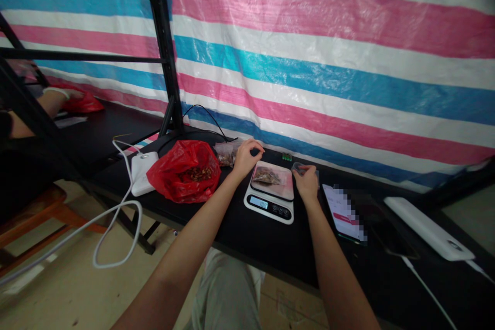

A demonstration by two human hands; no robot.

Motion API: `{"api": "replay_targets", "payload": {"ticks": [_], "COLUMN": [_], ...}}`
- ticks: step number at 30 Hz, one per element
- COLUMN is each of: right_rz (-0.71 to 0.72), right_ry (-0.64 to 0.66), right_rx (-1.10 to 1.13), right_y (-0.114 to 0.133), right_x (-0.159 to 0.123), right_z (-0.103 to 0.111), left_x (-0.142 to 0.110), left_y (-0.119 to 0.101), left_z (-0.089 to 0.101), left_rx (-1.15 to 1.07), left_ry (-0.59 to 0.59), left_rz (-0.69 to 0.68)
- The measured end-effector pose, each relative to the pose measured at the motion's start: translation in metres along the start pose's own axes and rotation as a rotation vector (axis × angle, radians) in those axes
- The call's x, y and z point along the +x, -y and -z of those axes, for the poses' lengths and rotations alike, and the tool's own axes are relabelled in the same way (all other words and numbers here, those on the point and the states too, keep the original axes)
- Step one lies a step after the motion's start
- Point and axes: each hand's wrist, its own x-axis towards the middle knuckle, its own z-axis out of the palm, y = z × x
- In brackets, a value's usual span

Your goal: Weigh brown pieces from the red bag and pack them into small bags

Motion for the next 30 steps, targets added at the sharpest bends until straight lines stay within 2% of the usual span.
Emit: {"api": "replay_targets", "payload": {"ticks": [3,12,15,17,19,21,23,25,27,30], "right_rz": [0.001,0.0,0.024,0.06,0.115,0.217,0.349,0.446,0.475,0.445], "right_ry": [0.069,0.222,0.2,0.132,0.049,0.062,0.215,0.376,0.418,0.319], "right_rx": [-0.197,-0.365,-0.369,-0.369,-0.34,-0.248,-0.14,-0.099,-0.117,-0.108], "right_y": [0.006,0.011,0.014,0.019,0.024,0.028,0.03,0.03,0.029,0.028], "right_x": [-0.004,-0.006,-0.007,-0.008,-0.011,-0.015,-0.021,-0.027,-0.03,-0.029], "right_z": [0.006,0.009,0.011,0.017,0.025,0.035,0.041,0.044,0.044,0.042], "left_x": [-0.001,-0.002,-0.001,-0.002,-0.002,-0.002,-0.002,-0.002,-0.001,-0.001], "left_y": [0.001,0.004,0.003,0.002,0.001,0.0,-0.003,-0.005,-0.007,-0.007], "left_z": [-0.001,-0.003,-0.003,-0.003,-0.002,0.0,0.002,0.004,0.006,0.006], "left_rx": [0.001,0.04,0.04,0.025,-0.026,-0.118,-0.211,-0.268,-0.285,-0.276], "left_ry": [0.0,0.036,0.049,0.063,0.112,0.238,0.389,0.49,0.521,0.503], "left_rz": [-0.008,0.003,0.004,0.018,0.054,0.115,0.167,0.194,0.206,0.223]}}
